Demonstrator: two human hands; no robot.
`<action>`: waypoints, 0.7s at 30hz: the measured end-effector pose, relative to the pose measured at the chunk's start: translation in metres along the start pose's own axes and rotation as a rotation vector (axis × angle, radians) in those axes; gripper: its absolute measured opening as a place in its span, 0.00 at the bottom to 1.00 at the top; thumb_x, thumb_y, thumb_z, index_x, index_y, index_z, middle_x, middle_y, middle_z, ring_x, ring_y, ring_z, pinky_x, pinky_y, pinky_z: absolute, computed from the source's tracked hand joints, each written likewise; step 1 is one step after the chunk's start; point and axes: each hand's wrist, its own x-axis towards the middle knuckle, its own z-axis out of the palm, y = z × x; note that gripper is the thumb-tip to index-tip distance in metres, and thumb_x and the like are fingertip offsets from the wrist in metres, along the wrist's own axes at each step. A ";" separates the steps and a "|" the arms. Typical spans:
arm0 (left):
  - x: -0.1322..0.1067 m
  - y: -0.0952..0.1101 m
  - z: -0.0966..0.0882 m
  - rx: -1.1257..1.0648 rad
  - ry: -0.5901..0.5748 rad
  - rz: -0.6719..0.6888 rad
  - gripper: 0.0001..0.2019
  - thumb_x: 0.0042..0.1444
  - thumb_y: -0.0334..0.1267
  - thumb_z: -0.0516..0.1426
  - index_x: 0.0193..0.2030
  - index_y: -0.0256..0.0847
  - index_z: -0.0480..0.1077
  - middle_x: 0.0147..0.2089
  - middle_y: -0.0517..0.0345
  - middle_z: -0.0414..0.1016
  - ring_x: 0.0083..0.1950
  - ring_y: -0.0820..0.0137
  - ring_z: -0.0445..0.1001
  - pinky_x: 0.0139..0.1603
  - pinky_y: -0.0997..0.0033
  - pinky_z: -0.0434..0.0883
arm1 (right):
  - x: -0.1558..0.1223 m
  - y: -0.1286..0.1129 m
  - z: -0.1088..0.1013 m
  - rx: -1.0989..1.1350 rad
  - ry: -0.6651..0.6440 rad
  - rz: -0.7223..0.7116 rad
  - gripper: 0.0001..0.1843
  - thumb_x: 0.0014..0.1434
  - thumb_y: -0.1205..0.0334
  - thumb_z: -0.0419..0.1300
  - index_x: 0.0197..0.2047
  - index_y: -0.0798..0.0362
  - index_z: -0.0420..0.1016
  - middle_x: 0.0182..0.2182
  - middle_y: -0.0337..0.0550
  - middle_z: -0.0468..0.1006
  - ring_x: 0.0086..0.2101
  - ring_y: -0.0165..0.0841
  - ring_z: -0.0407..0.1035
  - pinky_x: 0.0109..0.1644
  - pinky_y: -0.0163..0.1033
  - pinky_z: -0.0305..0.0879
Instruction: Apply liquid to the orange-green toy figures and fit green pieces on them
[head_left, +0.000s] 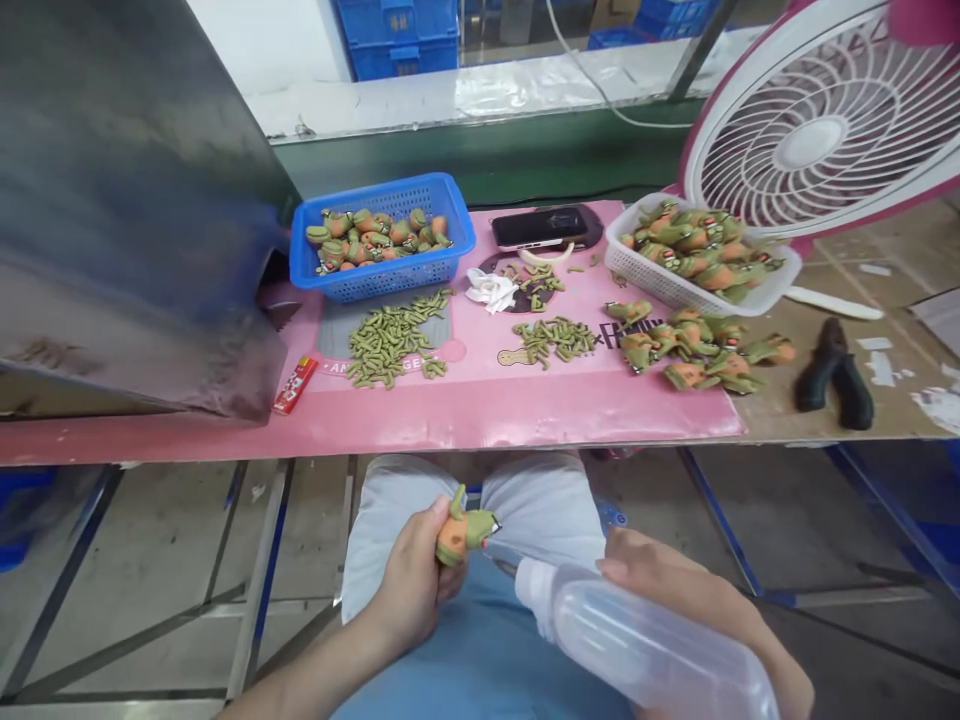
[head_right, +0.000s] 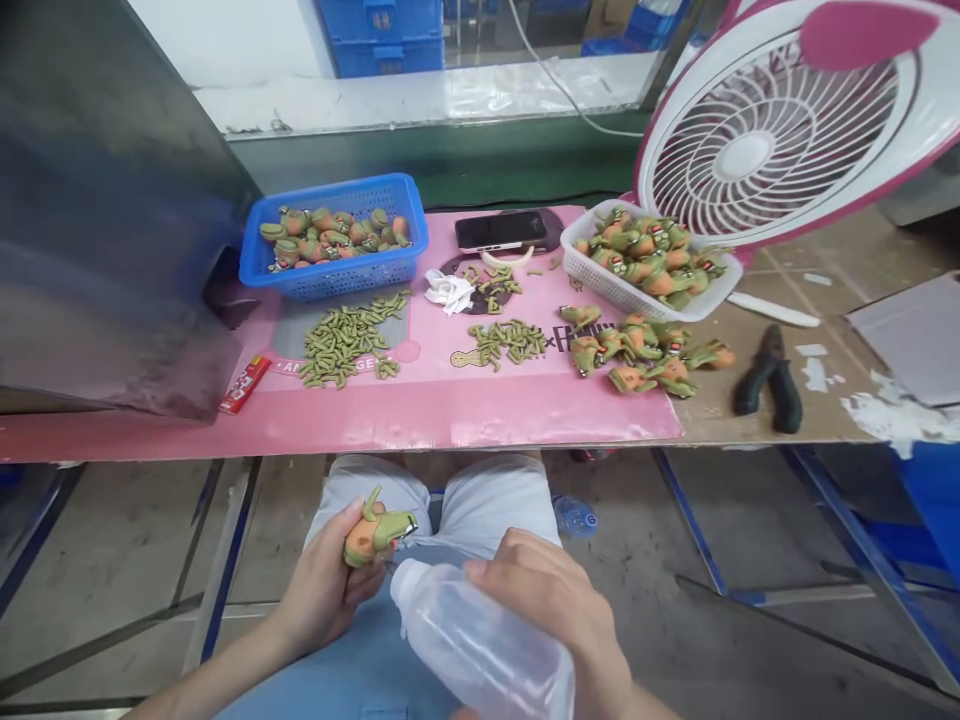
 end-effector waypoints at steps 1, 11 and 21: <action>0.000 -0.001 -0.001 0.021 -0.002 0.011 0.24 0.38 0.60 0.57 0.18 0.39 0.60 0.10 0.71 0.46 0.12 0.82 0.40 0.13 0.78 0.38 | 0.003 -0.001 0.002 0.018 -0.004 -0.059 0.19 0.59 0.47 0.51 0.49 0.49 0.65 0.15 0.36 0.61 0.14 0.32 0.58 0.16 0.37 0.54; -0.001 -0.007 -0.008 0.062 -0.014 0.052 0.25 0.42 0.59 0.57 0.17 0.35 0.65 0.13 0.69 0.47 0.15 0.80 0.44 0.14 0.78 0.42 | 0.011 -0.009 0.007 0.031 -0.043 -0.178 0.17 0.59 0.59 0.51 0.50 0.58 0.65 0.17 0.40 0.63 0.17 0.34 0.63 0.15 0.37 0.56; 0.002 -0.009 -0.010 0.083 -0.061 0.069 0.26 0.47 0.59 0.53 0.18 0.34 0.68 0.14 0.67 0.49 0.16 0.79 0.46 0.16 0.77 0.43 | 0.014 -0.008 0.010 0.045 -0.069 -0.155 0.15 0.59 0.60 0.52 0.47 0.59 0.65 0.18 0.40 0.63 0.15 0.31 0.59 0.14 0.37 0.55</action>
